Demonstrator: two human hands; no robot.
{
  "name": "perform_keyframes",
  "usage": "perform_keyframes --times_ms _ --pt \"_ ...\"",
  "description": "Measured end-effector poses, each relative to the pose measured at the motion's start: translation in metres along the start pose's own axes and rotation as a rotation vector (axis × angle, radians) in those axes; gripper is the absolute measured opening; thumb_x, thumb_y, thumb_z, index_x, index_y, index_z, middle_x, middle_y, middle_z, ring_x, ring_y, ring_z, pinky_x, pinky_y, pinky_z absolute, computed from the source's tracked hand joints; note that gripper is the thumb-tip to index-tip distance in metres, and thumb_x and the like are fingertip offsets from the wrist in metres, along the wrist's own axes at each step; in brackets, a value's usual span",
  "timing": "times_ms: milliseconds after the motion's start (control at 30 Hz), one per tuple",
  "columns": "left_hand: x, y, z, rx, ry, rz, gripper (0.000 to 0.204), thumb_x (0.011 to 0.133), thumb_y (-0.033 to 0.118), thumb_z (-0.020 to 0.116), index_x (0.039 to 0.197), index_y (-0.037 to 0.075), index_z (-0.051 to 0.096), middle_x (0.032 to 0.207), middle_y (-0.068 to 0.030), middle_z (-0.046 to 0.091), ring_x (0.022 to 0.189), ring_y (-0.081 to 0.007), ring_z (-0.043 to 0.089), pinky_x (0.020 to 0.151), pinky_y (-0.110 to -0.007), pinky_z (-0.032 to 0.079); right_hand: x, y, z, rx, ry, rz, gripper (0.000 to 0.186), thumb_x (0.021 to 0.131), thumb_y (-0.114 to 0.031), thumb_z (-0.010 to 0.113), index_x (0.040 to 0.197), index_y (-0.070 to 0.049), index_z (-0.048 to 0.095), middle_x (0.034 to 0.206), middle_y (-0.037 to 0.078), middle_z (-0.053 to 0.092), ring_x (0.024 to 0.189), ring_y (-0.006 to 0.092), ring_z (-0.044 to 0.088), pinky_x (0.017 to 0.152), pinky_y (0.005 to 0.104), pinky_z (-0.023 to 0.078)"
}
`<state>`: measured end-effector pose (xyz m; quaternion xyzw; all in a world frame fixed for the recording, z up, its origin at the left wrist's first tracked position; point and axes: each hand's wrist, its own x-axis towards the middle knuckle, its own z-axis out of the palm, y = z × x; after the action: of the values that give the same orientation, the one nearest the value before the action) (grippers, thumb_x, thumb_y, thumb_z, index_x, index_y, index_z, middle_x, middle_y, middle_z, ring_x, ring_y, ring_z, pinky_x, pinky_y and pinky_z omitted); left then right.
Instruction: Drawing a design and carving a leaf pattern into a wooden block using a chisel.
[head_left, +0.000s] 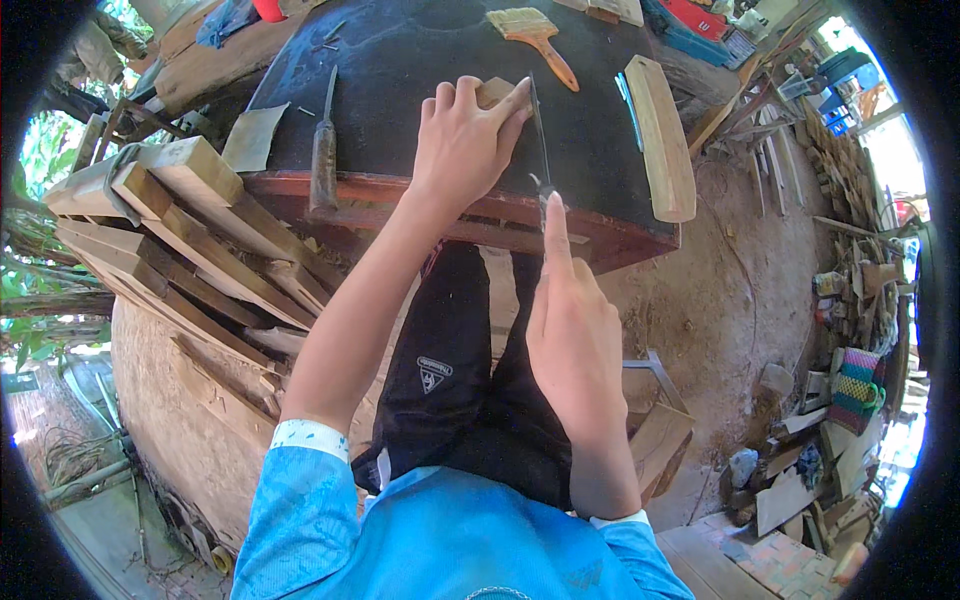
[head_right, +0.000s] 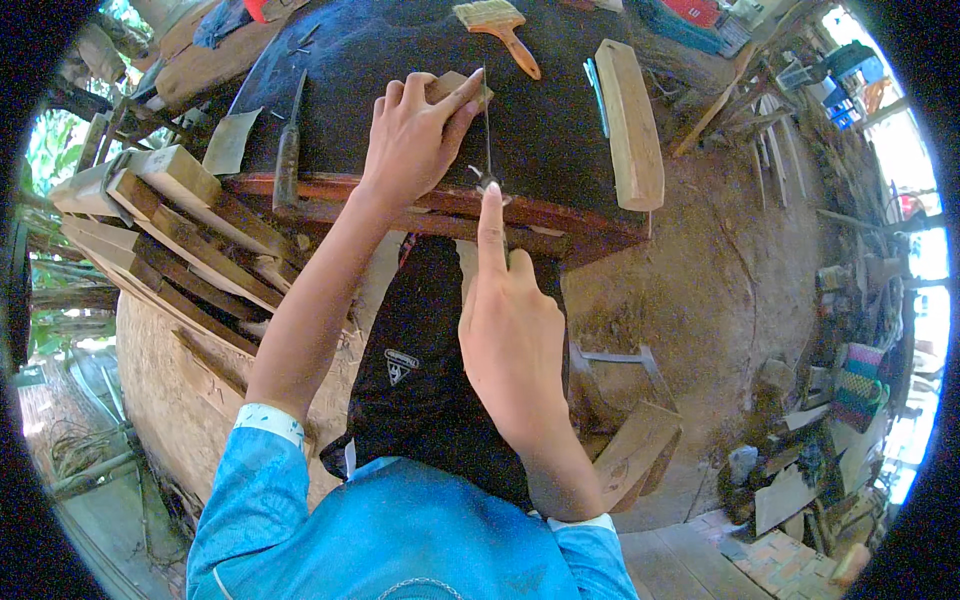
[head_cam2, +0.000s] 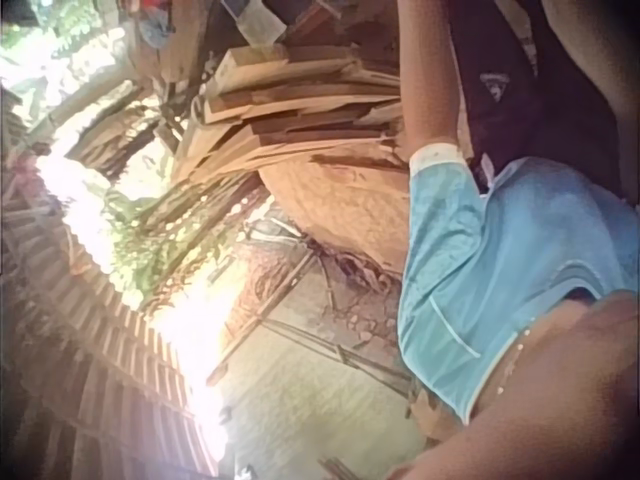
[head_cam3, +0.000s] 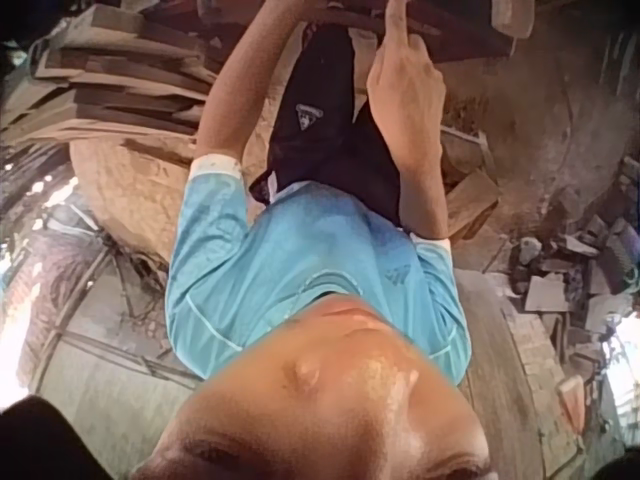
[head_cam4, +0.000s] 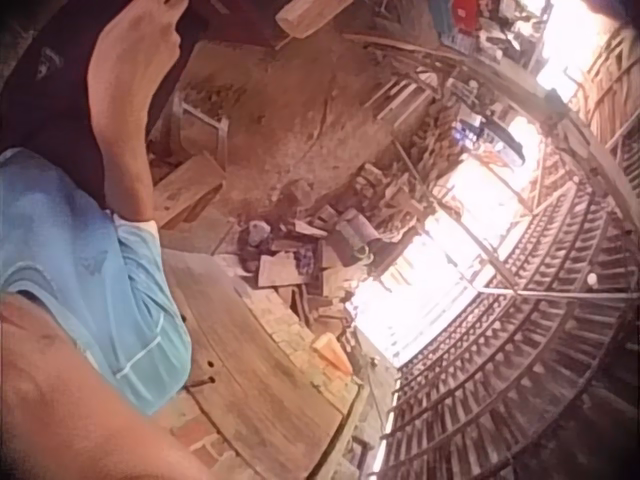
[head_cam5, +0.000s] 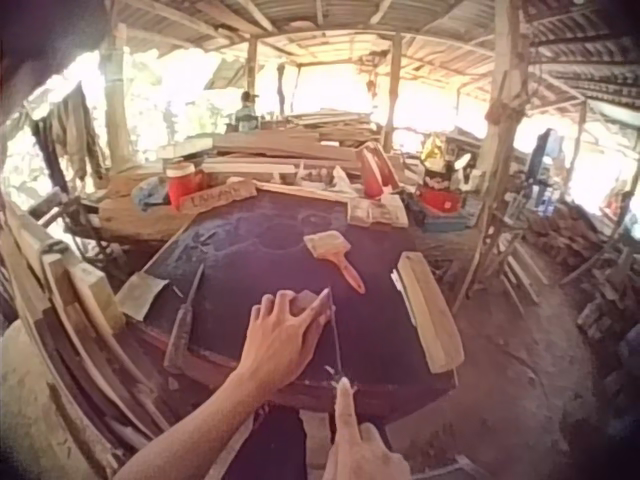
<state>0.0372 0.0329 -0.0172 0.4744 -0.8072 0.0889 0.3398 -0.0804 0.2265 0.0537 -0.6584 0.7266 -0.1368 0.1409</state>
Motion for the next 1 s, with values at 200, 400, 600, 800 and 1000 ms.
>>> perform_keyframes --times_ms 200,400,600,800,1000 --pt "0.001 0.001 -0.002 -0.012 0.016 0.014 0.040 0.105 0.037 0.056 0.144 0.032 0.063 0.114 -0.0154 0.060 0.100 -0.0348 0.057 0.088 -0.046 0.048 0.042 0.006 0.020 0.032 0.110 -0.072 0.074 0.101 -0.014 0.056 0.165 -0.012 0.019 0.100 0.025 0.067 0.080 0.0452 0.072 0.068 0.0534 0.060" --pt "0.000 0.001 0.000 0.004 0.014 -0.016 0.038 0.104 0.036 0.057 0.141 0.031 0.066 0.114 -0.0165 0.061 0.100 -0.0354 0.058 0.089 -0.046 0.048 0.034 0.007 0.017 0.027 0.091 -0.075 0.074 0.100 -0.013 0.056 0.165 -0.011 0.020 0.100 0.025 0.068 0.081 0.0451 0.072 0.070 0.0528 0.060" --pt "0.000 -0.001 0.002 -0.032 0.037 0.013 0.038 0.105 0.036 0.056 0.141 0.031 0.066 0.113 -0.0166 0.061 0.100 -0.0359 0.058 0.089 -0.046 0.048 0.021 0.003 0.010 0.007 0.079 -0.097 0.074 0.099 -0.011 0.055 0.164 -0.011 0.021 0.099 0.024 0.068 0.079 0.0435 0.072 0.069 0.0522 0.060" --pt "0.000 0.000 -0.002 -0.002 -0.011 -0.006 0.039 0.104 0.035 0.057 0.142 0.032 0.064 0.114 -0.0166 0.060 0.101 -0.0361 0.057 0.088 -0.046 0.048 0.078 0.004 0.027 0.030 0.171 -0.074 0.068 0.099 -0.012 0.055 0.162 -0.008 0.028 0.096 0.025 0.070 0.081 0.0439 0.073 0.071 0.0522 0.060" --pt "0.001 -0.002 0.001 -0.020 0.015 -0.024 0.039 0.104 0.036 0.057 0.141 0.033 0.065 0.114 -0.0170 0.059 0.102 -0.0360 0.057 0.089 -0.046 0.048 0.040 0.007 0.015 -0.010 0.164 -0.115 0.071 0.099 -0.011 0.055 0.164 -0.014 0.027 0.097 0.023 0.069 0.080 0.0433 0.072 0.068 0.0537 0.059"
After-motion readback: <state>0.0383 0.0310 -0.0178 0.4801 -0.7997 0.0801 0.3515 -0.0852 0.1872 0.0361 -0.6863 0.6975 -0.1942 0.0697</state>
